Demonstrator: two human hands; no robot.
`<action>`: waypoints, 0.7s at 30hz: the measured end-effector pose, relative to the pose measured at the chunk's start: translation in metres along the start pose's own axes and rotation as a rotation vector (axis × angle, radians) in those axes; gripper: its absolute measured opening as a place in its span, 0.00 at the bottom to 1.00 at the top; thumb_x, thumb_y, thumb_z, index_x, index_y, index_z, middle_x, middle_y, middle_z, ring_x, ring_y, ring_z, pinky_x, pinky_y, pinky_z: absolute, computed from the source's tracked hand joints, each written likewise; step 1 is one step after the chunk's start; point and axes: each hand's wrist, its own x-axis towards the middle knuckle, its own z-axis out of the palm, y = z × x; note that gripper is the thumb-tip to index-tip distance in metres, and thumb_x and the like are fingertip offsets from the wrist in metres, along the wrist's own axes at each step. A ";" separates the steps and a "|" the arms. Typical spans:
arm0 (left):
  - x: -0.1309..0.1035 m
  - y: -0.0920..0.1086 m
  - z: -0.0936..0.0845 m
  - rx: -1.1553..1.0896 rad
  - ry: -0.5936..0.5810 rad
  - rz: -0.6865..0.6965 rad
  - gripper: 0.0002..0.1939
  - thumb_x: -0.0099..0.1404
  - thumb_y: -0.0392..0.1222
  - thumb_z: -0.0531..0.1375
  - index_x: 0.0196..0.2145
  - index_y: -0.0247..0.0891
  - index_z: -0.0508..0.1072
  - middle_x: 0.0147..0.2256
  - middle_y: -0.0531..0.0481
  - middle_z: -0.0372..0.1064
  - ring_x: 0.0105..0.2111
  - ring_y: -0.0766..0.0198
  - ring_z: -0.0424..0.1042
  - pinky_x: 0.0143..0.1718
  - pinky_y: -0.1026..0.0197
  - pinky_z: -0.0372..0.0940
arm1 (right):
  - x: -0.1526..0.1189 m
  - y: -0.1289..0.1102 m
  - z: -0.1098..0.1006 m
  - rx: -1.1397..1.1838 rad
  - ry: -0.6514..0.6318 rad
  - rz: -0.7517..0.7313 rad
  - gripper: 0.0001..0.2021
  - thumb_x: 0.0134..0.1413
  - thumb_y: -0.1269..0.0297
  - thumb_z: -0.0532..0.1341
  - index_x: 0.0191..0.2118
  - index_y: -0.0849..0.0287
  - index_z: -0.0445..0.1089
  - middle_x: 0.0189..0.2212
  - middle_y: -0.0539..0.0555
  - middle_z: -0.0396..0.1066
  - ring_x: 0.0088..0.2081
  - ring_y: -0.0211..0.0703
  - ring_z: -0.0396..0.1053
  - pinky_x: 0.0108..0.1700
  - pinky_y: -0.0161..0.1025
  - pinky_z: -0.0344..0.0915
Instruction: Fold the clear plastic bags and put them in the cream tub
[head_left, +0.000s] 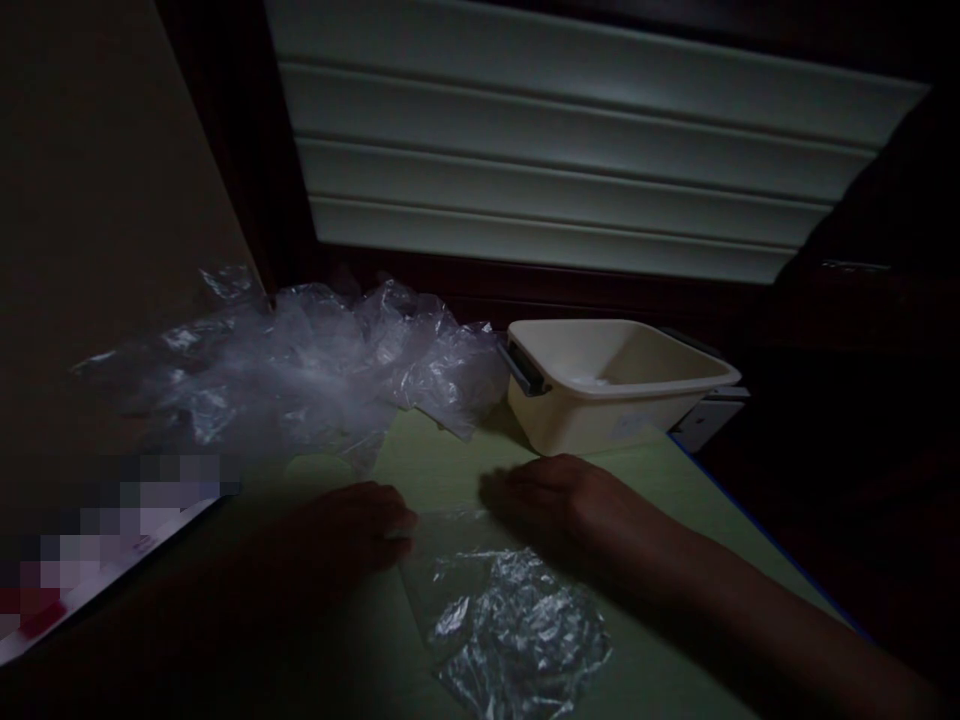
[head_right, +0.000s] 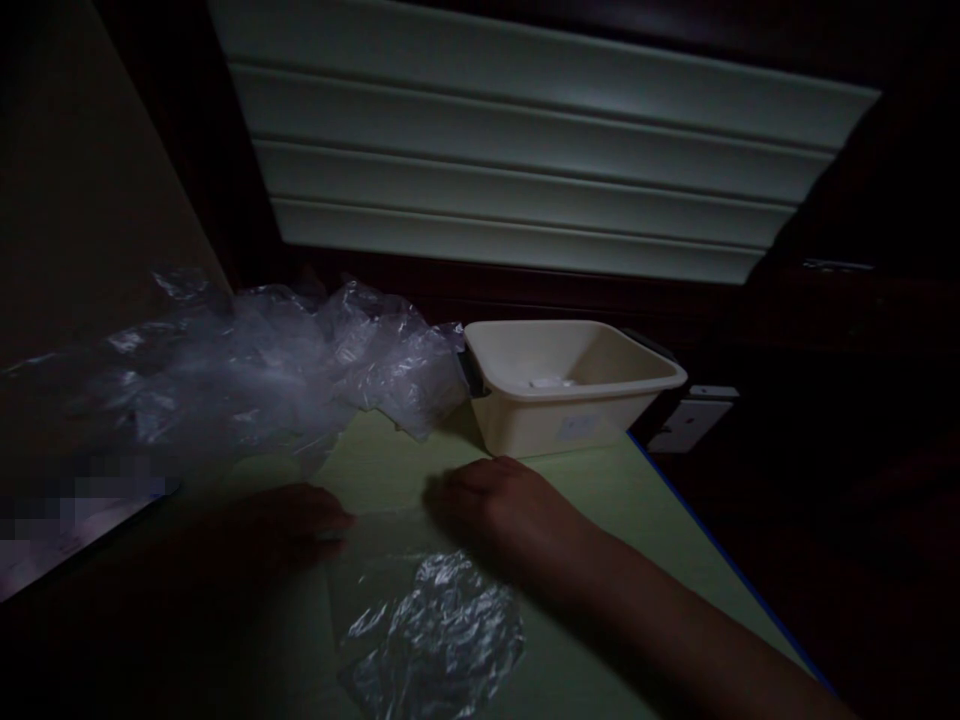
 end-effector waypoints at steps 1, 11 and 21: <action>-0.002 0.000 0.000 0.022 0.012 0.042 0.15 0.66 0.27 0.50 0.43 0.40 0.71 0.43 0.48 0.74 0.44 0.58 0.71 0.48 0.59 0.64 | 0.005 -0.006 0.001 -0.089 -0.086 -0.089 0.17 0.59 0.74 0.57 0.53 0.57 0.70 0.49 0.57 0.72 0.49 0.48 0.70 0.52 0.45 0.64; 0.000 0.000 -0.006 0.056 0.011 0.156 0.18 0.62 0.25 0.51 0.43 0.41 0.71 0.45 0.47 0.74 0.45 0.58 0.70 0.49 0.57 0.63 | 0.022 -0.017 0.008 -0.185 -0.281 -0.325 0.15 0.59 0.77 0.57 0.51 0.66 0.70 0.53 0.65 0.69 0.55 0.50 0.66 0.57 0.48 0.61; 0.005 -0.007 0.006 0.072 -0.086 0.039 0.12 0.60 0.28 0.55 0.37 0.40 0.73 0.42 0.46 0.74 0.41 0.58 0.71 0.43 0.58 0.64 | -0.043 0.024 -0.013 0.012 -0.115 0.027 0.22 0.55 0.81 0.55 0.53 0.55 0.70 0.54 0.57 0.69 0.54 0.48 0.67 0.57 0.49 0.62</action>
